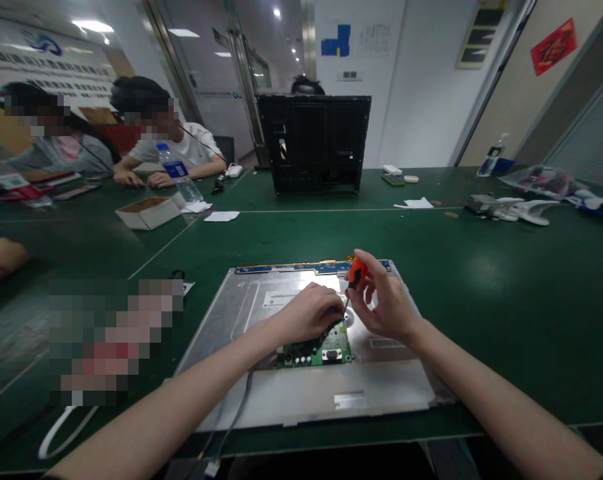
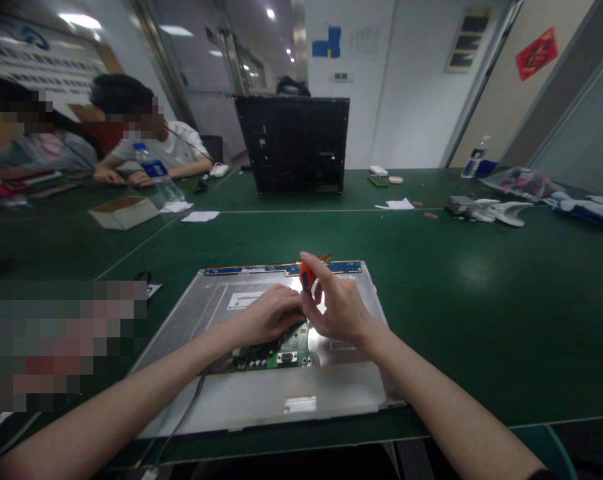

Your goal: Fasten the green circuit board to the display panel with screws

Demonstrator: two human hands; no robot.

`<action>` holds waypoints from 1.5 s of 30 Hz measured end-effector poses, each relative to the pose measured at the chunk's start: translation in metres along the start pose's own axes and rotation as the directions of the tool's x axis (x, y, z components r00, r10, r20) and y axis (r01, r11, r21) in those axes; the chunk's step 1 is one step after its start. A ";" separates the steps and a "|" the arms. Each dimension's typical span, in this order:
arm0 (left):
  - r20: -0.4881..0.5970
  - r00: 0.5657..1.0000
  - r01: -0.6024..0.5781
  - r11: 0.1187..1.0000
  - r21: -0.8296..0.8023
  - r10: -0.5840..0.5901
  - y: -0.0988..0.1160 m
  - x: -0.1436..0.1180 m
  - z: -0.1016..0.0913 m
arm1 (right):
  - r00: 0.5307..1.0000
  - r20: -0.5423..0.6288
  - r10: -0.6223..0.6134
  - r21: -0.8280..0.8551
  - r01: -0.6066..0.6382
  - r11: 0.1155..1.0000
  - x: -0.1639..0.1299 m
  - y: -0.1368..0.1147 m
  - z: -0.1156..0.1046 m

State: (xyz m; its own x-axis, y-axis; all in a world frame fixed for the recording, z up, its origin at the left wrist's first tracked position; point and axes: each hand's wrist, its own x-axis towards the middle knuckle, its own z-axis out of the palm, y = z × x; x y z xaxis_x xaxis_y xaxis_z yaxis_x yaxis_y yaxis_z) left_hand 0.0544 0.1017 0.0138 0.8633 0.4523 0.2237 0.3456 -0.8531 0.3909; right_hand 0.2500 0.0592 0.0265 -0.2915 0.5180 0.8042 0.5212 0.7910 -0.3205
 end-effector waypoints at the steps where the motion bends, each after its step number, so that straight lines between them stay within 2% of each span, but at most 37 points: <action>1: 0.000 1.000 0.002 1.000 0.000 -0.002 0.000 0.000 0.000 | 1.000 0.000 0.003 0.000 -0.003 1.000 0.000 0.000 0.000; 10: -0.011 1.000 0.015 0.999 0.030 -0.015 -0.002 -0.001 0.003 | 0.999 -0.021 -0.041 -0.058 0.040 0.998 0.000 0.004 0.000; 20: -0.009 1.000 0.018 1.000 0.002 -0.018 0.004 0.000 -0.001 | 1.000 0.015 -0.003 0.001 0.003 1.000 -0.001 0.001 0.000; 29: -0.014 1.000 0.006 1.000 0.001 -0.006 -0.003 -0.001 0.003 | 0.999 -0.021 -0.024 -0.038 0.023 0.999 -0.002 0.004 0.002; 40: -0.012 1.000 0.012 1.000 -0.004 -0.012 0.001 -0.001 0.000 | 0.999 0.047 0.005 0.022 -0.006 1.000 -0.001 0.001 -0.001; 45: -0.009 1.000 0.005 1.000 -0.015 -0.005 0.000 -0.001 0.001 | 1.000 0.019 0.016 0.018 -0.017 1.000 -0.002 0.002 0.001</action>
State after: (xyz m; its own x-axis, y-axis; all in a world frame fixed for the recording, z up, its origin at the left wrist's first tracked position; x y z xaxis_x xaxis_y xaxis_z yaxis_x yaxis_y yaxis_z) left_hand 0.0541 0.1014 0.0125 0.8581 0.4591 0.2299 0.3445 -0.8468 0.4054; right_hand 0.2504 0.0603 0.0238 -0.2982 0.5369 0.7892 0.5111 0.7881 -0.3431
